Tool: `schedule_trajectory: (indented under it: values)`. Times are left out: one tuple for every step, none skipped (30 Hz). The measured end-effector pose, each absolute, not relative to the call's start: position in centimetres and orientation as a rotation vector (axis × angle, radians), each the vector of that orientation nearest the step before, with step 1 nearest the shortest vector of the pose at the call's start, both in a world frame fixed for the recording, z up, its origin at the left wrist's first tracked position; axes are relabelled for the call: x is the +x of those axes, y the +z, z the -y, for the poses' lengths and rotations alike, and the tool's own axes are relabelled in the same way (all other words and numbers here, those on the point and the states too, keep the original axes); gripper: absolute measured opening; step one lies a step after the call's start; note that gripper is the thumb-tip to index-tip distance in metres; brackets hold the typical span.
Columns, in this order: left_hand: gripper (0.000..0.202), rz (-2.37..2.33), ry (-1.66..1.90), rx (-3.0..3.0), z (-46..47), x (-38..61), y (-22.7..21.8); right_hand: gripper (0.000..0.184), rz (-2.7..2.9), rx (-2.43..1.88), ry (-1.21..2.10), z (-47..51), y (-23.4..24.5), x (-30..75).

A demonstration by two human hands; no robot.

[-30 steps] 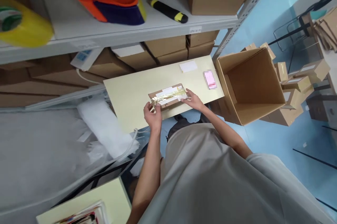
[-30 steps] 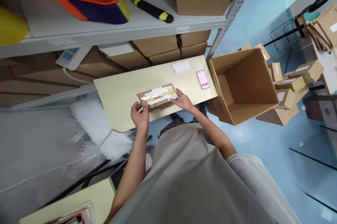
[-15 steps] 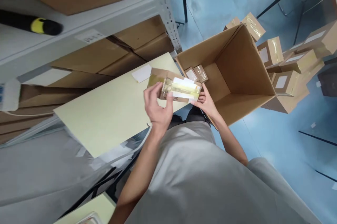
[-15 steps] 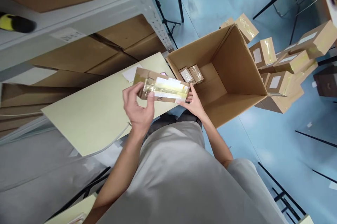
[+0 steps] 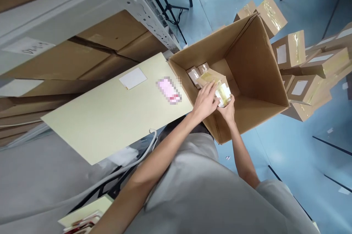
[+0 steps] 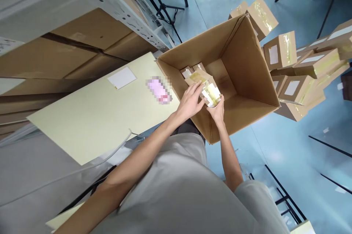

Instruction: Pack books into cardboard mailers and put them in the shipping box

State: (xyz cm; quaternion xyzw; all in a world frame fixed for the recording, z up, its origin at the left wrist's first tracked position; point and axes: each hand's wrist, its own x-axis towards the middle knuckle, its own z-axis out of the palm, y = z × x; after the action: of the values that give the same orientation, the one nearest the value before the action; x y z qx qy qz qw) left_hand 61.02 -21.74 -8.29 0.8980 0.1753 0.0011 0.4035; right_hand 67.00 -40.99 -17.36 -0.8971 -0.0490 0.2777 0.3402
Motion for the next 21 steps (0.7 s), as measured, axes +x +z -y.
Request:
schedule_trajectory:
  values:
    - [0.062,-0.453,-0.031,2.278,21.3,61.0,-9.7,0.121,0.102,-2.363,0.741,40.4,-18.4,67.5]
    - [0.059,-0.469,-0.060,2.289,20.8,60.8,-11.1,0.118,0.074,-2.396,0.759,39.7,-19.5,68.0]
    - [0.056,-0.489,-0.085,2.302,20.3,60.5,-12.5,0.116,0.043,-2.432,0.778,38.9,-20.8,68.6]
    - [0.052,-0.514,-0.107,2.316,19.7,60.0,-14.0,0.115,0.008,-2.467,0.798,37.9,-22.1,69.3]
    - [0.049,-0.538,-0.128,2.331,19.2,59.4,-15.4,0.114,-0.030,-2.499,0.821,36.8,-23.4,70.0]
    - [0.046,-0.556,-0.151,2.346,18.7,58.7,-16.7,0.114,-0.072,-2.527,0.845,35.7,-24.8,70.7]
    - [0.042,-0.564,-0.173,2.361,18.4,58.1,-17.9,0.114,-0.111,-2.550,0.865,34.6,-26.2,71.4]
    - [0.039,-0.555,-0.190,2.377,18.2,57.6,-18.9,0.115,-0.143,-2.570,0.885,33.5,-27.5,72.1]
    - [0.035,-0.539,-0.196,2.391,18.1,57.2,-19.8,0.115,-0.166,-2.588,0.902,32.4,-28.8,72.8]
    - [0.033,-0.520,-0.188,2.401,18.1,56.8,-20.4,0.115,-0.180,-2.606,0.919,31.4,-30.0,73.4]
    - [0.032,-0.503,-0.166,2.404,18.2,56.6,-20.9,0.115,-0.184,-2.624,0.937,30.5,-31.2,74.0]
    - [0.031,-0.494,-0.130,2.401,18.3,56.5,-21.2,0.115,-0.183,-2.640,0.957,29.7,-32.3,74.6]
    - [0.030,-0.496,-0.086,2.394,18.4,56.3,-21.4,0.115,-0.177,-2.654,0.979,29.0,-33.3,75.1]
    - [0.029,-0.504,-0.040,2.387,18.5,56.2,-21.5,0.115,-0.169,-2.668,1.001,28.3,-34.2,75.5]
    - [0.027,-0.515,0.007,2.386,18.5,56.1,-21.5,0.116,-0.163,-2.683,1.024,27.7,-35.1,76.0]
    - [0.026,-0.524,0.052,2.392,18.5,55.9,-21.5,0.117,-0.162,-2.699,1.050,27.2,-36.0,76.3]
    - [0.024,-0.531,0.094,2.406,18.5,55.8,-21.5,0.119,-0.166,-2.717,1.072,26.6,-36.9,76.6]
    - [0.023,-0.536,0.131,2.422,18.5,55.7,-21.5,0.120,-0.176,-2.736,1.090,25.9,-37.7,76.9]
    - [0.022,-0.538,0.159,2.434,18.5,55.6,-21.4,0.121,-0.184,-2.744,1.111,25.3,-38.6,77.0]
    - [0.021,-0.542,0.175,2.440,18.5,55.6,-21.4,0.122,-0.170,-2.724,1.153,24.5,-39.4,77.1]
    - [0.020,-0.547,0.178,2.437,18.6,55.6,-21.4,0.122,-0.126,-2.676,1.210,23.8,-40.2,77.2]
